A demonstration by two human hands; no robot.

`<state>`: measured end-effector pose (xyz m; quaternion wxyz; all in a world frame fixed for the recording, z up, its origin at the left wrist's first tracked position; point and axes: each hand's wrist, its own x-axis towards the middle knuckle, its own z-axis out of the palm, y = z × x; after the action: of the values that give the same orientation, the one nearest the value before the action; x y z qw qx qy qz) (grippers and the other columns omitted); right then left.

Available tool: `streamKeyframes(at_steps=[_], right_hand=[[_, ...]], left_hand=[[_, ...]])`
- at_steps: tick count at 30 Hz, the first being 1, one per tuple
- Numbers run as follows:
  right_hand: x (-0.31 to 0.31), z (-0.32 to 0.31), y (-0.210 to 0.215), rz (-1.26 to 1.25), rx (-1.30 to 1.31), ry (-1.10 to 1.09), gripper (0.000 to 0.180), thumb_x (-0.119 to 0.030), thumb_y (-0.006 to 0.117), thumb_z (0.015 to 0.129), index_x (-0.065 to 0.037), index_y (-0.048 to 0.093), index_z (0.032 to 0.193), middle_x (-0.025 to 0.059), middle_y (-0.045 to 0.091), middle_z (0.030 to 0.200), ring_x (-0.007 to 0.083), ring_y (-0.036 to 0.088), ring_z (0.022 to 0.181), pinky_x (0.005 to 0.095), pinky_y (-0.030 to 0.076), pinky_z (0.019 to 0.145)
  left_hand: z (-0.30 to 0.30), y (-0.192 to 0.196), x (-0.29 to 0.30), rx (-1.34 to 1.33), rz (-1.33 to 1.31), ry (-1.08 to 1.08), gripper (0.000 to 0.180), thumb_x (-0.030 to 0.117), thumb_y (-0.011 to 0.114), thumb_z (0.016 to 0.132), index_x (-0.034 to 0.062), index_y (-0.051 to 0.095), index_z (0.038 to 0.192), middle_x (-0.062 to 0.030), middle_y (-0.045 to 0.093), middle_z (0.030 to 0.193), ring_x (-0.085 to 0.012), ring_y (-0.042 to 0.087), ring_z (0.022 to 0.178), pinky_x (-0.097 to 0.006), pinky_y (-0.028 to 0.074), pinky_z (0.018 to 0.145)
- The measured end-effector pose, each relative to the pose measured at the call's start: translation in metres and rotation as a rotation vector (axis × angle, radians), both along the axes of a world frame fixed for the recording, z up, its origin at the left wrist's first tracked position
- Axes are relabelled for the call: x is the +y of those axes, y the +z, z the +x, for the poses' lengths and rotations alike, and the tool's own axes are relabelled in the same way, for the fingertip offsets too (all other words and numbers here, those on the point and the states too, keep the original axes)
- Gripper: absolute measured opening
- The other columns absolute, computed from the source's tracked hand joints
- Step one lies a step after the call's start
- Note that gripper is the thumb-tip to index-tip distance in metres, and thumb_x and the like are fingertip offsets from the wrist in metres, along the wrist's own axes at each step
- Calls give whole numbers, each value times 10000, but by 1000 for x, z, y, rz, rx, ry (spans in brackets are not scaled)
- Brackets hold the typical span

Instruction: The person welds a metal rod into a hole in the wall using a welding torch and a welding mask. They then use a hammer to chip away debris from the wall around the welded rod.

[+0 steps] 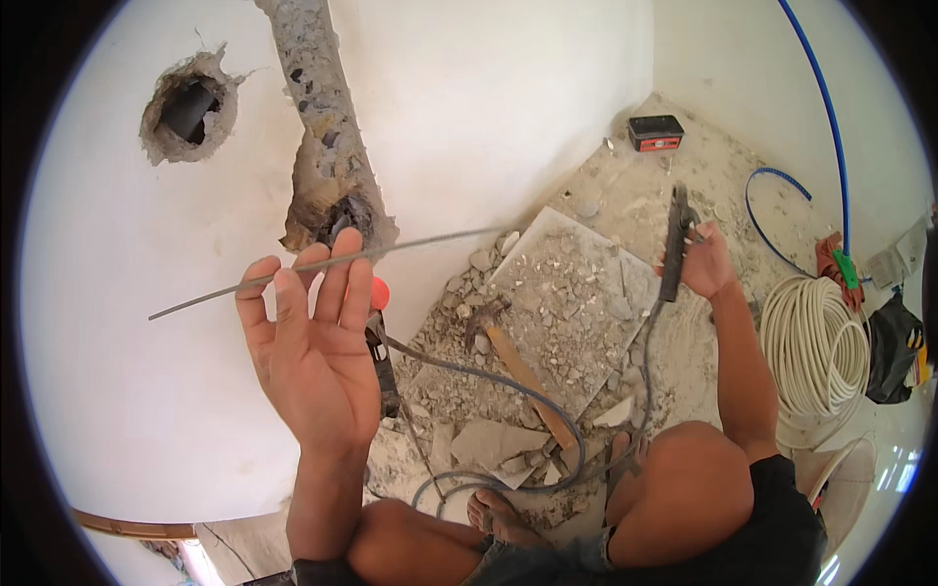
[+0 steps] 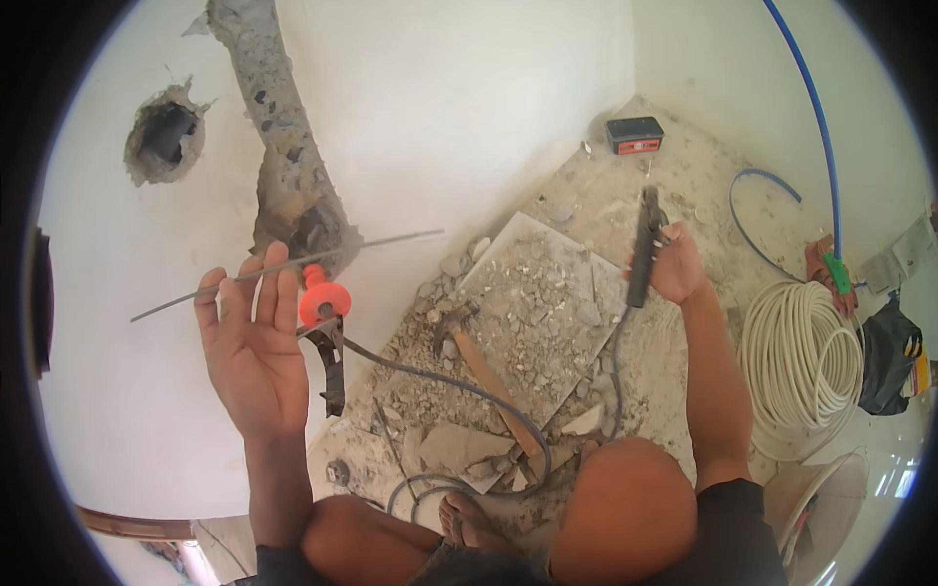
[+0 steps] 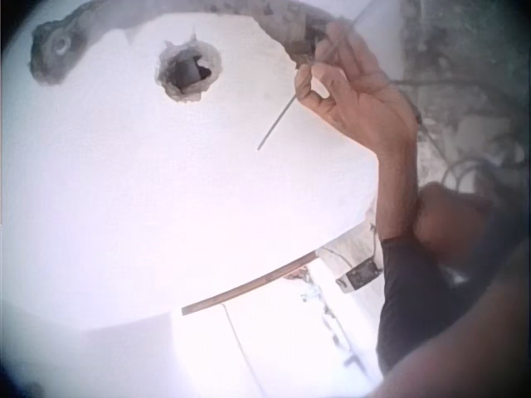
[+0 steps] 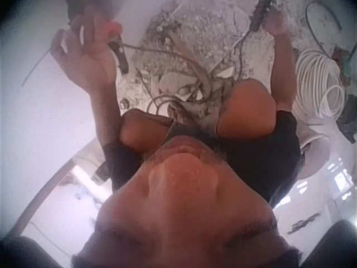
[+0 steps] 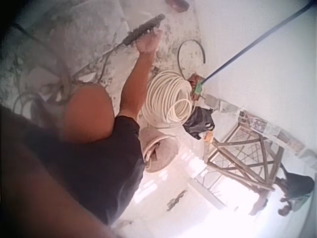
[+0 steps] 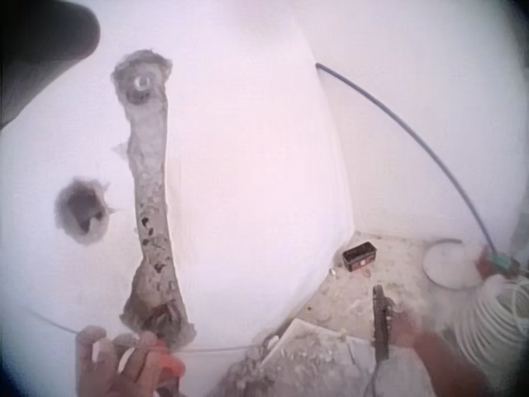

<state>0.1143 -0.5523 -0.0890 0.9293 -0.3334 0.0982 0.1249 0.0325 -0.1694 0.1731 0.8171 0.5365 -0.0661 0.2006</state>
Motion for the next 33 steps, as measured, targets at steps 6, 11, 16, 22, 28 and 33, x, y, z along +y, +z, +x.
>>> streamKeyframes(at_steps=[6,11,16,22,28,33], right_hand=[[114,-27,102,-282,18,129,663,-570,525,819,-52,439,1224,103,544,932,252,579,792,527,480,747],[154,-55,132,-82,-175,309,650,-245,673,713,-26,389,1255,85,545,954,214,578,815,399,499,756],[171,-69,134,-130,-482,289,736,-88,634,610,5,353,1283,102,551,986,206,584,857,346,492,758],[173,-71,147,-223,-462,244,698,-60,574,598,23,370,1260,106,554,939,202,590,801,334,487,719],[176,-71,150,-310,-438,236,692,-46,551,582,27,377,1247,106,552,922,189,581,773,328,482,704],[179,-73,158,-304,-450,277,703,-62,560,566,22,383,1241,102,554,901,179,577,760,319,471,698]], left_hand=[[6,-8,-14,-32,25,-32,164,138,426,959,82,386,1108,-154,553,1046,-342,550,1084,-412,484,934],[6,-9,-18,-62,21,-30,166,134,428,957,85,385,1109,-153,554,1044,-343,553,1080,-414,483,934],[7,-7,-14,-85,32,-14,172,135,432,956,88,385,1115,-152,558,1041,-356,549,1083,-432,477,936],[6,-8,-17,-96,8,-50,176,141,439,954,94,385,1114,-143,557,1048,-361,545,1088,-434,473,938],[8,-11,-14,-108,-8,-126,161,105,400,961,60,383,1114,-166,483,1090,-380,477,1161,-436,446,989],[7,-12,-15,-113,-5,-130,154,103,398,961,64,385,1110,-166,491,1087,-378,478,1161,-428,452,984]])
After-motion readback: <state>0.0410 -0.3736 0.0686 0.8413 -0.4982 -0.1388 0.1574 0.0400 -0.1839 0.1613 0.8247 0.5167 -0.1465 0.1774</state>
